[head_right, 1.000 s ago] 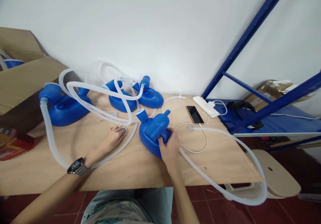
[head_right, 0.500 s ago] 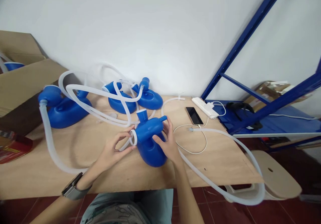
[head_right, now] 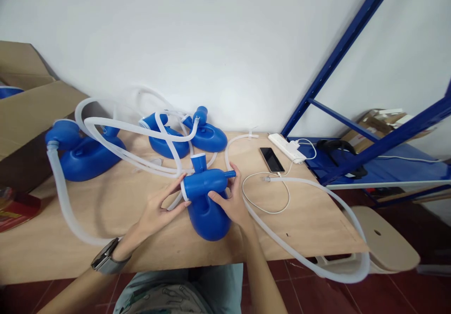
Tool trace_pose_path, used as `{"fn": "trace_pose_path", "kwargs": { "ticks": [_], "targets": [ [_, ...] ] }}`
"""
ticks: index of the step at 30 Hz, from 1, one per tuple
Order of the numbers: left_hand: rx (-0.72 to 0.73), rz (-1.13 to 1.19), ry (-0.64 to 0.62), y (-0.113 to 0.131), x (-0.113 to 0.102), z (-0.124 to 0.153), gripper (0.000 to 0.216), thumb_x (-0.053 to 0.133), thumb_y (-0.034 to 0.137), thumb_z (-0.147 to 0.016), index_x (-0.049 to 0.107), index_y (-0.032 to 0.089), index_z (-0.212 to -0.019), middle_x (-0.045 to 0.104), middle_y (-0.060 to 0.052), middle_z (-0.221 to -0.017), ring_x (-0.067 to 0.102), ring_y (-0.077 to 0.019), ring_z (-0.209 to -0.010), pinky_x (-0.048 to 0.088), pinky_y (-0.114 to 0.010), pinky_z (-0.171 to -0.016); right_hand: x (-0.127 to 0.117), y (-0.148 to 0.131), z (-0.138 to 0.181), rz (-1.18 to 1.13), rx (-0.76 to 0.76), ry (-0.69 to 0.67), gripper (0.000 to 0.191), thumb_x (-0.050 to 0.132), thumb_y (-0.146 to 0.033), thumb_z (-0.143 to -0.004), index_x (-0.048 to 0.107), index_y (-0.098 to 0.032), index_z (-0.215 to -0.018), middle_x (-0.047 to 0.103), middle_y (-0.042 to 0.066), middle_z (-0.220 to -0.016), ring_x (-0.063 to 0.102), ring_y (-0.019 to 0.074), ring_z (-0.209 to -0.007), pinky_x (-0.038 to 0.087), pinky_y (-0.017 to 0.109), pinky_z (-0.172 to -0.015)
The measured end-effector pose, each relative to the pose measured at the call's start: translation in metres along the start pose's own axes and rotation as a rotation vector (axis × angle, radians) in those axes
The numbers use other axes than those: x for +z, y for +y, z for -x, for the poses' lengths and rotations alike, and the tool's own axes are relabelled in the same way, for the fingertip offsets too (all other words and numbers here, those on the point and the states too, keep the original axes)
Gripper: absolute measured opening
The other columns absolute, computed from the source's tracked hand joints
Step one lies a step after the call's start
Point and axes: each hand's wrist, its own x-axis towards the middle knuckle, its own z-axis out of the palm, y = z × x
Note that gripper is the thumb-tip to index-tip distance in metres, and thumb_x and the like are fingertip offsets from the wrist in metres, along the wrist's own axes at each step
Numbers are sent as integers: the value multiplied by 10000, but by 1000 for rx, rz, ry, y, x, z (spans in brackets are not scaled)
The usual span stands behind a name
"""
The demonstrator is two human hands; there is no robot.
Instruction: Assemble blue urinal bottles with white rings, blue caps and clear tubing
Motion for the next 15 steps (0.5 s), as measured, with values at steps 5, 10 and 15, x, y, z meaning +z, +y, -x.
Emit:
{"fn": "trace_pose_path", "kwargs": {
  "ticks": [5,10,15],
  "targets": [
    [109,11,-75,-2,-13,-8,747,762,218,-964,450,262,-1641,616,-137,-1557,624,-288,-1412,539,-452,-1180,-8,-1,2,126,-42,-9,807,943,-481,-693,362,-327,-1232,615,37,-1206,698,251,-1110,603,415,-1006],
    [118,44,-111,-1,-20,-12,717,774,217,-955,496,274,-1614,641,-115,-1535,631,-274,-1406,537,-429,-1187,-8,2,8,163,-20,3,820,942,-506,-684,343,-319,-1212,576,36,-1190,687,255,-1098,609,413,-974],
    [134,34,-52,1,-16,-7,740,795,201,-936,499,265,-1612,643,-120,-1533,646,-277,-1390,560,-418,-1172,-10,4,9,228,-41,19,826,925,-566,-694,355,-314,-1237,542,54,-1245,658,268,-1154,580,431,-1025]
  ]
}}
